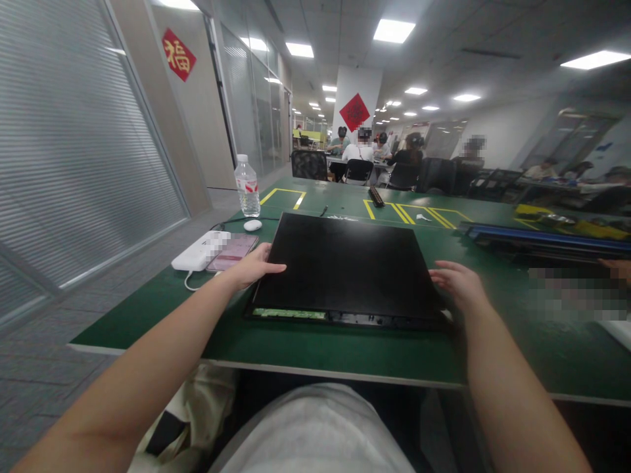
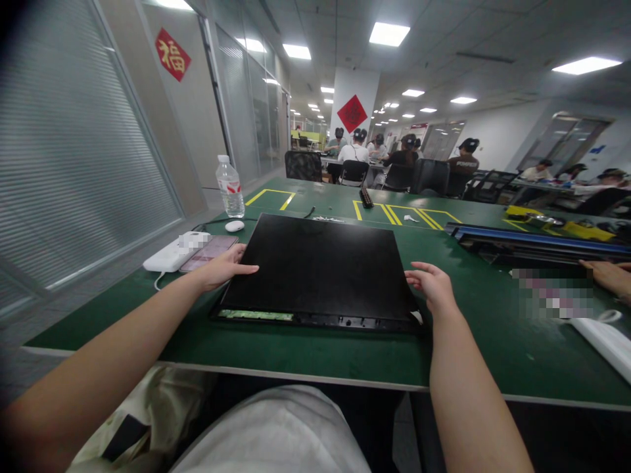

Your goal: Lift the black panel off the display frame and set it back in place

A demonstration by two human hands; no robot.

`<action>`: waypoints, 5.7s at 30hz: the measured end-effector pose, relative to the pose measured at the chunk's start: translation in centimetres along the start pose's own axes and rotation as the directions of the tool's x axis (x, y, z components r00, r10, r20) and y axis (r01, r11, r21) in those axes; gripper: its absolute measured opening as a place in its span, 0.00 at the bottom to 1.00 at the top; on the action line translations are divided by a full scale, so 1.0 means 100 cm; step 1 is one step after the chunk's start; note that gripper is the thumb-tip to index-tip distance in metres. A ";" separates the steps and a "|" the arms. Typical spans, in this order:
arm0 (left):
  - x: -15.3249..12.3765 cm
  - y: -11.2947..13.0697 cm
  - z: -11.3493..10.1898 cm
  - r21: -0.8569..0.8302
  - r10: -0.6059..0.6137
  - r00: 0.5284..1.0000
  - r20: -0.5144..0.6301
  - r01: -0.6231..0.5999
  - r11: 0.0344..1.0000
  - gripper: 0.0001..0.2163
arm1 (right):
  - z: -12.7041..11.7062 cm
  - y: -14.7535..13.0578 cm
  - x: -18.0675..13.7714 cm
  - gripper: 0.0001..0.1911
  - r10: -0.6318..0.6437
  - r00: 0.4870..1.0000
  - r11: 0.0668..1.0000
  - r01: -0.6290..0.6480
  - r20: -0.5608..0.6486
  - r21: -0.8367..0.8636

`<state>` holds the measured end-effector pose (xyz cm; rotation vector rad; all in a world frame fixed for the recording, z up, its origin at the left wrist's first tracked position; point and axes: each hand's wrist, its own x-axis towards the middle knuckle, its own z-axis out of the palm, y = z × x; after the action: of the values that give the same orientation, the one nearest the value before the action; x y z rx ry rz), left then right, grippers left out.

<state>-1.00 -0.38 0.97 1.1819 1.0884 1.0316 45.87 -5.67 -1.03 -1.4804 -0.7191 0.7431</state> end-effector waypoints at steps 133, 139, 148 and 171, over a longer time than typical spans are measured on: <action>-0.003 0.011 0.006 0.145 -0.125 0.976 -0.180 0.152 0.978 0.19 | 0.006 0.004 -0.002 0.10 -0.182 0.979 0.687 0.189 0.086 -0.701; 0.000 0.005 0.002 0.163 -0.090 0.980 -0.176 0.119 0.980 0.21 | 0.007 0.002 -0.003 0.08 -0.203 0.976 0.679 0.203 0.085 -0.705; -0.002 0.008 0.004 0.119 -0.137 0.977 -0.164 0.158 0.980 0.21 | 0.007 0.001 -0.004 0.09 -0.180 0.980 0.689 0.188 0.085 -0.700; 0.004 0.003 -0.001 0.158 -0.069 0.982 -0.178 0.098 0.983 0.18 | 0.005 0.006 0.000 0.08 -0.205 0.973 0.685 0.222 0.108 -0.694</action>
<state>-1.03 0.05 1.21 1.1843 1.3708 1.0063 45.46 -5.42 -1.60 -2.0277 -1.2670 0.2915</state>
